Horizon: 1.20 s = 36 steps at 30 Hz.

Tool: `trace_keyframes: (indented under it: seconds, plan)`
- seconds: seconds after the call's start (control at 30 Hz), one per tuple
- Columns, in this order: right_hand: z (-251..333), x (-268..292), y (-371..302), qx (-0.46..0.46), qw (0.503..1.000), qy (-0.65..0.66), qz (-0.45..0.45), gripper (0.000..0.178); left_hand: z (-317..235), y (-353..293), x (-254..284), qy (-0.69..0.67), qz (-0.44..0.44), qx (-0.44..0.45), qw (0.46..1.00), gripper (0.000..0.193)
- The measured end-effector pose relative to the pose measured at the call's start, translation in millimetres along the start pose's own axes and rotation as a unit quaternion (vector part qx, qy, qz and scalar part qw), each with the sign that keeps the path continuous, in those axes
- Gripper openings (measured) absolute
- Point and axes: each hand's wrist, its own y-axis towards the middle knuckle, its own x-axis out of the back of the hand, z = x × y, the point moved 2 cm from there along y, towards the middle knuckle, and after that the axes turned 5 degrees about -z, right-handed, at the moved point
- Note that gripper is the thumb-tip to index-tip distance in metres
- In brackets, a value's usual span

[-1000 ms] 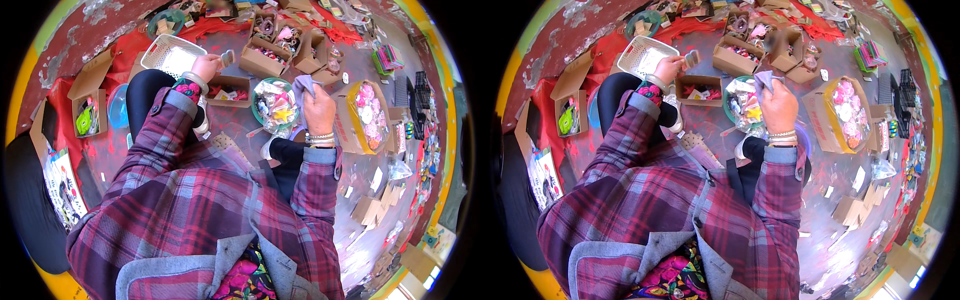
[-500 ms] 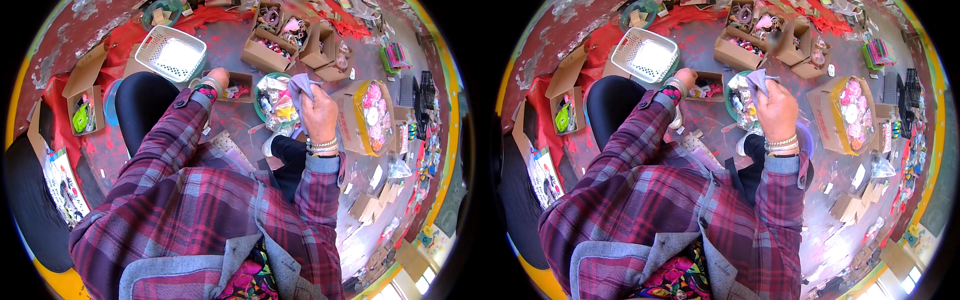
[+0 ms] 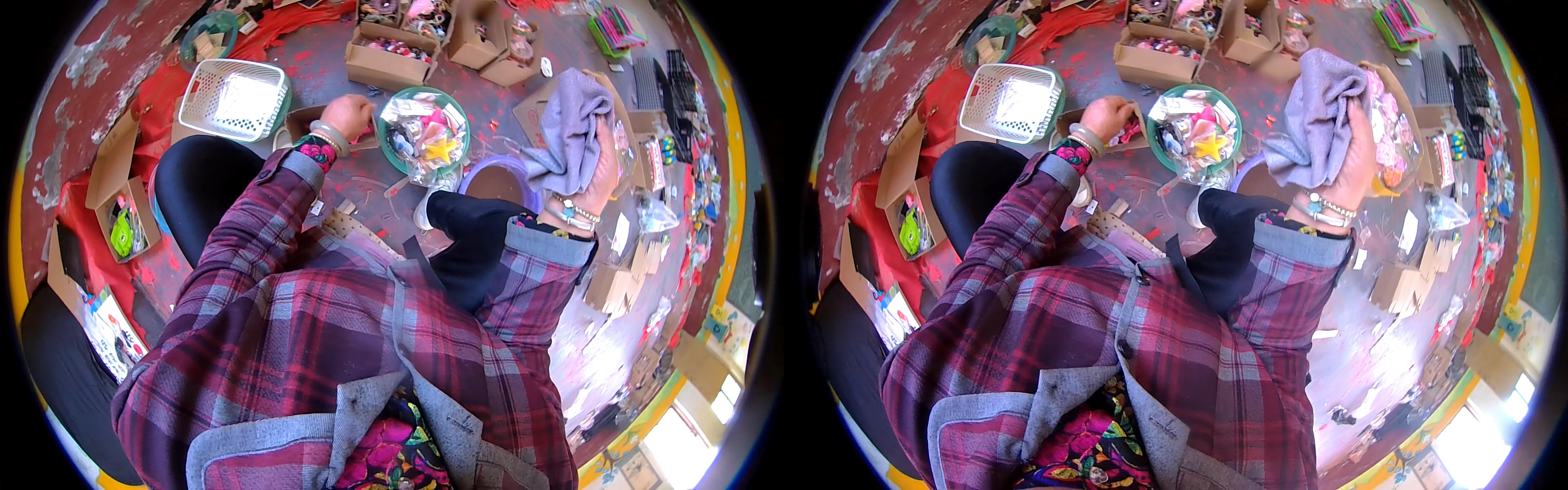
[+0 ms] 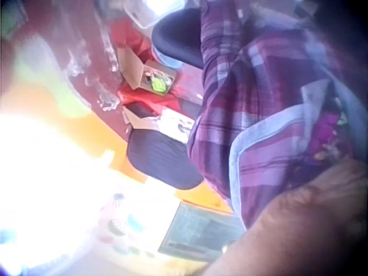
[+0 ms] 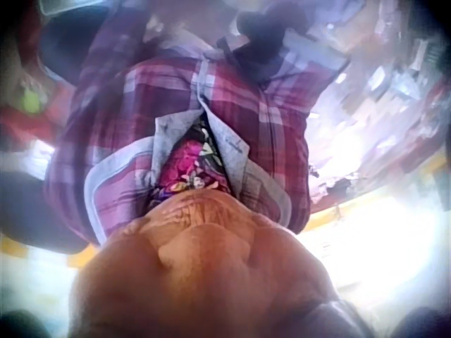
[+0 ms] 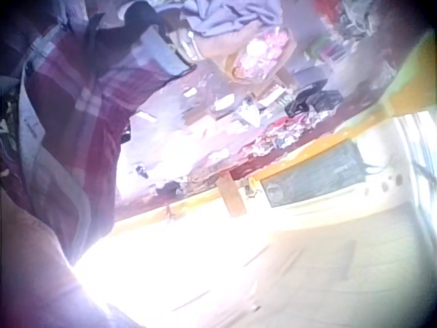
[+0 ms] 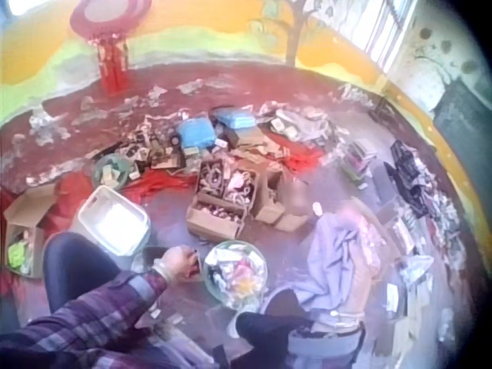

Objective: The person sits on the floor and wipes small hair accessories with a cloth. They pick items one by one from a green basket, wipe them, and place them into a cardboard box.

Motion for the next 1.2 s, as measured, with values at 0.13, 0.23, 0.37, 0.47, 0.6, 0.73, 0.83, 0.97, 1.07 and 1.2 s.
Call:
trace_keyframes:
  seconds: [0.13, 0.23, 0.37, 0.47, 0.6, 0.73, 0.83, 0.97, 1.07, 1.2]
  plan:
    - [-1.9, 22.0, 13.3, -0.041, 0.994, 0.083, 0.062, 0.035, -26.6, -28.5, -61.6, 0.001, 0.126, -0.139, 0.982, 0.018]
    - [-0.7, 21.8, 6.6, -0.041, 0.994, 0.088, 0.043, 0.034, -43.2, -58.4, -97.7, 0.062, 0.258, -0.218, 0.939, 0.034]
    - [-3.7, 21.3, 9.7, -0.054, 0.993, 0.097, 0.041, 0.030, -39.4, -79.4, -130.5, 0.178, 0.332, -0.254, 0.891, 0.060]
    - [-5.6, 17.9, 8.8, -0.064, 0.991, 0.105, 0.056, 0.028, -30.2, -80.6, -152.5, 0.206, 0.378, -0.239, 0.871, 0.069]
    - [-8.6, 11.7, 9.2, -0.069, 0.994, 0.086, -0.002, 0.029, -14.0, -73.0, -176.7, 0.193, 0.358, -0.271, 0.872, 0.067]
    - [-10.7, 8.3, 7.1, -0.081, 0.994, 0.074, 0.000, 0.029, -34.4, -62.3, -173.6, 0.212, 0.367, -0.229, 0.876, 0.061]
    - [-13.1, 6.5, 8.6, -0.064, 0.996, 0.060, -0.026, 0.029, -41.5, -60.3, -166.7, 0.221, 0.351, -0.242, 0.877, 0.056]
    - [-15.4, -3.6, 3.5, -0.073, 0.995, 0.066, -0.013, 0.027, -23.4, -63.0, -174.7, 0.216, 0.299, -0.262, 0.892, 0.046]
    - [-15.4, 1.4, 4.3, -0.077, 0.995, 0.070, -0.010, 0.026, -30.6, -51.4, -170.0, 0.152, 0.301, -0.187, 0.923, 0.025]
    - [-17.3, -0.1, 4.3, -0.076, 0.996, 0.055, -0.002, 0.026, -22.6, -37.5, -151.7, -0.122, 0.207, -0.016, 0.970, 0.011]
